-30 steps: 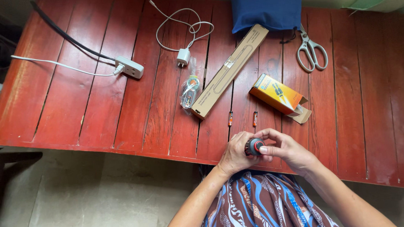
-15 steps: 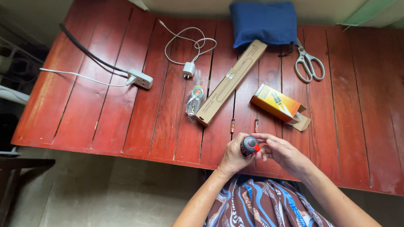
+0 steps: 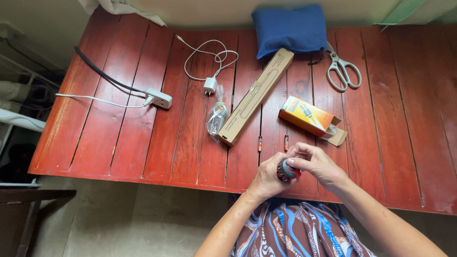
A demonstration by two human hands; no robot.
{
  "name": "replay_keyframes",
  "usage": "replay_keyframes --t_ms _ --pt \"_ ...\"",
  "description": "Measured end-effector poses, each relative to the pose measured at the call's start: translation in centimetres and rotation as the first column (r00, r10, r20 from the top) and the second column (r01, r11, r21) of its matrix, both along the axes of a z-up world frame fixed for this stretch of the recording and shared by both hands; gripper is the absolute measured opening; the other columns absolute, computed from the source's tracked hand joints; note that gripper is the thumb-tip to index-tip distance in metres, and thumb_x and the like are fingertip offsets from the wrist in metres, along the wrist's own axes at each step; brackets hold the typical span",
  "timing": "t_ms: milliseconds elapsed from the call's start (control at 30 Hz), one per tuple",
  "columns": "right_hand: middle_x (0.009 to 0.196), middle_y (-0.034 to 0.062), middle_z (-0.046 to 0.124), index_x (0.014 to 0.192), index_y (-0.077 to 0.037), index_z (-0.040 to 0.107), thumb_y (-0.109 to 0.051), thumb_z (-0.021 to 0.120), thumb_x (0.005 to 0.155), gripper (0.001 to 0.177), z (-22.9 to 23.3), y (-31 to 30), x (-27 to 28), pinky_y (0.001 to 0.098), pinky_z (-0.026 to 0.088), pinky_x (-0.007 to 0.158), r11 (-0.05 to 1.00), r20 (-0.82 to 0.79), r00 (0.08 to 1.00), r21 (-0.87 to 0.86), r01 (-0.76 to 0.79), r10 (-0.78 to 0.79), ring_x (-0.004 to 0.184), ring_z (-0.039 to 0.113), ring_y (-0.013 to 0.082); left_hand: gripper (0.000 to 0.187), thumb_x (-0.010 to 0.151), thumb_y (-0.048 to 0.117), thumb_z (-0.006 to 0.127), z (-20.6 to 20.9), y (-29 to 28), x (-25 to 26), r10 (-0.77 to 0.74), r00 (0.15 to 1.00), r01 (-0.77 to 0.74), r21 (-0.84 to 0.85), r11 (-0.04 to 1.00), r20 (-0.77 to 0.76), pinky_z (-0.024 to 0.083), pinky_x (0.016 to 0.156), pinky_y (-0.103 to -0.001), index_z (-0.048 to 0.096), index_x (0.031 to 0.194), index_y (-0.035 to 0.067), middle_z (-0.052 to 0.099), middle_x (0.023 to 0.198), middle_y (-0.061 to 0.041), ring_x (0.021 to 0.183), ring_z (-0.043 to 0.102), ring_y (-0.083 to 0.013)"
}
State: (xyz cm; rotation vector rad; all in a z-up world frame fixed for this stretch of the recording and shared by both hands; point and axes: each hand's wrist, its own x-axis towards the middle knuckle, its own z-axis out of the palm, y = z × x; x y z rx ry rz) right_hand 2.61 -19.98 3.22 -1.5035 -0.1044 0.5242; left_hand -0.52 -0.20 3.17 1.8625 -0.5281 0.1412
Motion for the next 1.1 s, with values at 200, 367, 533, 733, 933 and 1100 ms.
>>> replay_keyframes --t_ms 200,367,533,733,933,1100 --pt "0.1 0.0035 0.066 0.102 -0.005 0.066 -0.021 0.074 0.093 0.02 -0.4 0.1 0.5 0.0299 0.052 0.081 0.998 0.083 0.996 0.045 0.041 -0.045 0.093 0.063 0.0105 0.06 0.069 0.014 0.088 0.8 -0.4 1.3 -0.024 0.999 0.025 0.024 0.999 -0.025 0.058 0.08 -0.041 0.058 0.121 0.007 0.069 0.102 -0.016 0.096 0.072 -0.0355" --pt "0.119 0.0046 0.066 0.11 -0.003 0.069 -0.022 0.064 0.096 0.025 0.9 -0.8 0.9 0.0299 0.051 0.096 0.992 0.164 0.983 0.113 0.062 -0.081 0.112 0.062 0.0123 0.065 0.065 0.025 0.094 1.3 -0.5 2.5 -0.072 0.996 0.075 0.042 0.996 -0.056 0.058 0.081 -0.042 0.056 0.115 0.007 0.071 0.104 -0.015 0.098 0.073 -0.0339" --pt "0.122 0.0072 0.066 0.113 -0.002 0.069 -0.013 0.064 0.085 0.03 1.5 -1.8 -0.5 0.0333 0.048 0.101 0.992 0.105 0.992 0.113 0.053 -0.065 0.116 0.062 0.0164 0.065 0.068 0.03 0.095 -0.1 -1.4 2.4 -0.059 0.997 0.063 0.069 0.996 -0.052 0.058 0.083 -0.042 0.056 0.115 0.007 0.07 0.105 -0.014 0.101 0.073 -0.0332" --pt "0.113 0.0071 0.066 0.113 -0.001 0.067 -0.01 0.065 0.083 0.032 -0.2 -1.6 -1.3 0.0326 0.047 0.099 0.989 0.037 0.993 0.101 0.111 -0.115 0.11 0.061 0.0162 0.064 0.067 0.027 0.095 -2.2 -2.8 1.1 -0.016 0.996 0.018 -0.012 1.0 0.087 0.05 0.092 -0.046 0.059 0.118 0.009 0.066 0.108 -0.01 0.102 0.065 -0.0337" --pt "0.111 0.0032 0.063 0.113 -0.005 0.068 -0.012 0.07 0.081 0.033 -0.9 -1.2 -1.9 0.0277 0.047 0.093 0.996 0.175 0.983 -0.06 0.069 -0.057 0.106 0.059 0.0128 0.056 0.076 0.023 0.092 -2.5 -1.6 -1.0 -0.051 0.998 0.051 0.011 0.999 -0.035 0.044 0.098 -0.048 0.059 0.12 0.01 0.064 0.115 -0.009 0.11 0.059 -0.0343" --pt "0.096 -0.0014 0.07 0.11 -0.009 0.067 -0.023 0.079 0.079 0.035 1.6 -1.4 -2.7 0.0264 0.045 0.071 0.93 0.216 0.976 -0.362 0.068 0.013 0.087 0.062 0.0088 0.052 0.073 0.023 0.09 -0.2 -0.8 -1.5 -0.009 0.995 0.006 0.03 1.0 0.095 0.044 0.101 -0.044 0.06 0.115 0.013 0.067 0.11 -0.005 0.111 0.065 -0.0275"
